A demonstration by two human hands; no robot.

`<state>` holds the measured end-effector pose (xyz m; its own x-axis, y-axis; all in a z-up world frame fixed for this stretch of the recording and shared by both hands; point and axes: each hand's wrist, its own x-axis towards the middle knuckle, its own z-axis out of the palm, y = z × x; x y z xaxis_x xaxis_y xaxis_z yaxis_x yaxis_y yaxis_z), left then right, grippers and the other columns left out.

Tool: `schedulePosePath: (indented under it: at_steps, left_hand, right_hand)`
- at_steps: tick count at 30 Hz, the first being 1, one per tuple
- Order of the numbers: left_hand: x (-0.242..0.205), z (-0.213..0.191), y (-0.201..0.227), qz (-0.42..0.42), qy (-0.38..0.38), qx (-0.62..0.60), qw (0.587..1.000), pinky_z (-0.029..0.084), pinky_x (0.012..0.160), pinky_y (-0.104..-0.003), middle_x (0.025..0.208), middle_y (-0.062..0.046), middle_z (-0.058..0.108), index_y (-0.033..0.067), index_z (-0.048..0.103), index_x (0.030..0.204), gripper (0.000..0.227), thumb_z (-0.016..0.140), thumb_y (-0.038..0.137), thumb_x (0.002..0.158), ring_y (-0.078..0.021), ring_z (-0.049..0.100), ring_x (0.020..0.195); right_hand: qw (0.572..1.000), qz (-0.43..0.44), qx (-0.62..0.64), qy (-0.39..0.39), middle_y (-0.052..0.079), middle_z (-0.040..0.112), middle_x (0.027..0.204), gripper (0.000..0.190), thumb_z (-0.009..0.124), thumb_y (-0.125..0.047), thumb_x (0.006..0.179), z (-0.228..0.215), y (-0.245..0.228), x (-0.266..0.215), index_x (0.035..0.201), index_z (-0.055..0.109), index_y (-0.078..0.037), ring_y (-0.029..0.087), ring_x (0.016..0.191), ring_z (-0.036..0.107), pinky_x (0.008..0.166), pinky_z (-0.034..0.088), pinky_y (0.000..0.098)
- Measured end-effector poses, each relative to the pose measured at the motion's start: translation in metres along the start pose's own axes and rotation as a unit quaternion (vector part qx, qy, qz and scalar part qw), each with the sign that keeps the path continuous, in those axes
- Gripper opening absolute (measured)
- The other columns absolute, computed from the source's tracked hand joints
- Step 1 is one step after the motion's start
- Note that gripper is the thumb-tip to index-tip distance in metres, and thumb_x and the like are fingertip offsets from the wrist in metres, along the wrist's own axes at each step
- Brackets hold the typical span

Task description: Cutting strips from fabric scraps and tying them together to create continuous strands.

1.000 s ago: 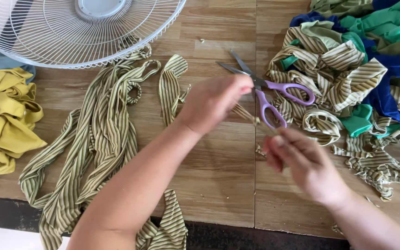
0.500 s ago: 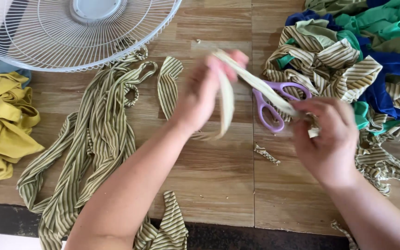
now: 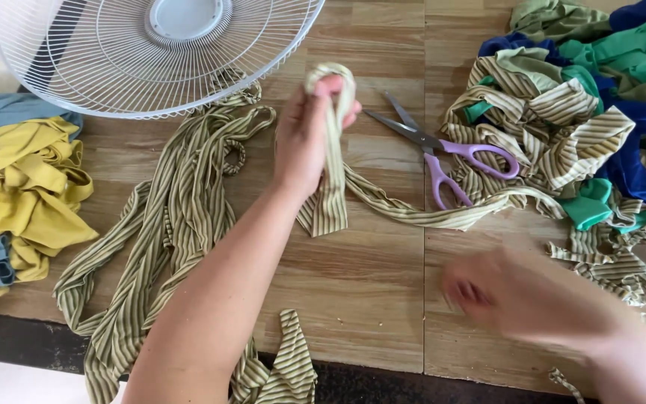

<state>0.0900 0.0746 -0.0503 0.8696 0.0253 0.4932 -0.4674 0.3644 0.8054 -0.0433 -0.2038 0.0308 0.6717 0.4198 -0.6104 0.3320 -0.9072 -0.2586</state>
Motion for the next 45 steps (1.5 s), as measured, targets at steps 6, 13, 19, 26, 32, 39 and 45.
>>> schedulePosePath:
  at_steps: [6, 13, 19, 26, 32, 39, 45]
  left_hand:
    - [-0.021, 0.043, -0.001, 0.078, -0.199, 0.221, 0.952, 0.055, 0.064, -0.021, 0.117, -0.009, 0.07, 0.0087, 0.057, 0.125, 0.025, 0.04, 0.021, 0.112, -0.0116, 0.061, 0.073]
    - [-0.04, 0.074, 0.041, 0.015, -0.282, 0.26, 0.923, 0.057, 0.056, -0.024, 0.1, -0.008, 0.076, 0.0113, 0.052, 0.125, 0.041, 0.06, -0.011, 0.091, -0.0129, 0.07, 0.068]
    - [-0.045, 0.089, 0.039, -0.078, -0.223, 0.082, 0.968, 0.044, 0.045, -0.022, 0.07, 0.0, 0.048, 0.0067, 0.047, 0.116, 0.034, 0.028, 0.034, 0.11, -0.0092, 0.047, 0.053]
    - [-0.027, 0.05, 0.045, -0.341, -0.558, -0.196, 0.731, 0.047, 0.057, -0.022, 0.105, -0.005, 0.065, 0.01, 0.062, 0.137, 0.034, 0.046, 0.03, 0.114, -0.0103, 0.054, 0.066]
    - [0.029, -0.031, 0.073, -0.191, -0.144, -0.32, 0.917, 0.037, 0.042, -0.02, 0.065, 0.003, 0.051, 0.0068, 0.063, 0.092, 0.02, 0.056, 0.022, 0.103, -0.0078, 0.044, 0.052]
    - [0.035, -0.099, 0.139, -0.234, -0.067, 0.344, 0.907, 0.041, 0.034, -0.017, 0.109, -0.011, 0.075, 0.0157, 0.051, 0.068, 0.033, 0.053, 0.022, 0.101, -0.0035, 0.047, 0.046]
    - [0.017, -0.037, 0.232, -0.414, -0.062, 0.73, 0.541, 0.054, 0.091, -0.048, 0.115, -0.005, 0.074, 0.0292, 0.047, 0.153, 0.065, 0.067, 0.04, 0.092, -0.0245, 0.072, 0.091]
  right_hand:
    - [0.901, -0.082, 0.057, 0.421, 0.007, 0.079, 0.072, 0.012, 0.073, 0.0, 0.089, -0.018, 0.005, -0.003, 0.099, 0.079, -0.003, 0.012, 0.045, 0.068, 0.034, 0.053, 0.0228]
    - [0.813, -0.215, -0.047, 0.539, 0.025, 0.062, 0.13, 0.029, 0.074, -0.003, 0.093, -0.035, -0.018, 0.041, 0.115, 0.065, 0.012, 0.045, 0.127, 0.056, 0.109, 0.047, 0.0519]
    - [0.768, -0.127, 0.378, 0.501, 0.003, 0.067, 0.106, 0.034, 0.045, -0.041, 0.12, -0.088, -0.016, 0.059, 0.113, 0.058, -0.01, 0.012, 0.098, 0.062, 0.099, 0.052, 0.0281]
    - [0.425, -0.27, 0.853, 0.14, 0.0, 0.064, 0.098, 0.011, 0.063, -0.021, 0.111, -0.143, 0.13, 0.151, 0.108, 0.062, -0.01, 0.01, 0.082, 0.056, 0.076, 0.047, 0.0226]
    - [0.677, -0.052, 0.638, 0.363, -0.007, 0.055, 0.078, 0.018, 0.053, -0.024, 0.112, -0.122, 0.011, 0.1, 0.102, 0.064, -0.014, 0.001, 0.055, 0.039, 0.048, 0.03, 0.0166]
    - [0.872, -0.101, 0.346, 0.331, 0.0, 0.062, 0.088, 0.026, 0.058, -0.026, 0.112, -0.083, -0.006, 0.147, 0.114, 0.073, -0.005, 0.01, 0.072, 0.047, 0.064, 0.04, 0.0261]
    - [0.714, -0.155, 0.589, 0.345, 0.003, 0.069, 0.088, 0.025, 0.052, -0.03, 0.11, -0.106, -0.068, 0.167, 0.118, 0.062, -0.009, 0.009, 0.07, 0.067, 0.065, 0.062, 0.0217]
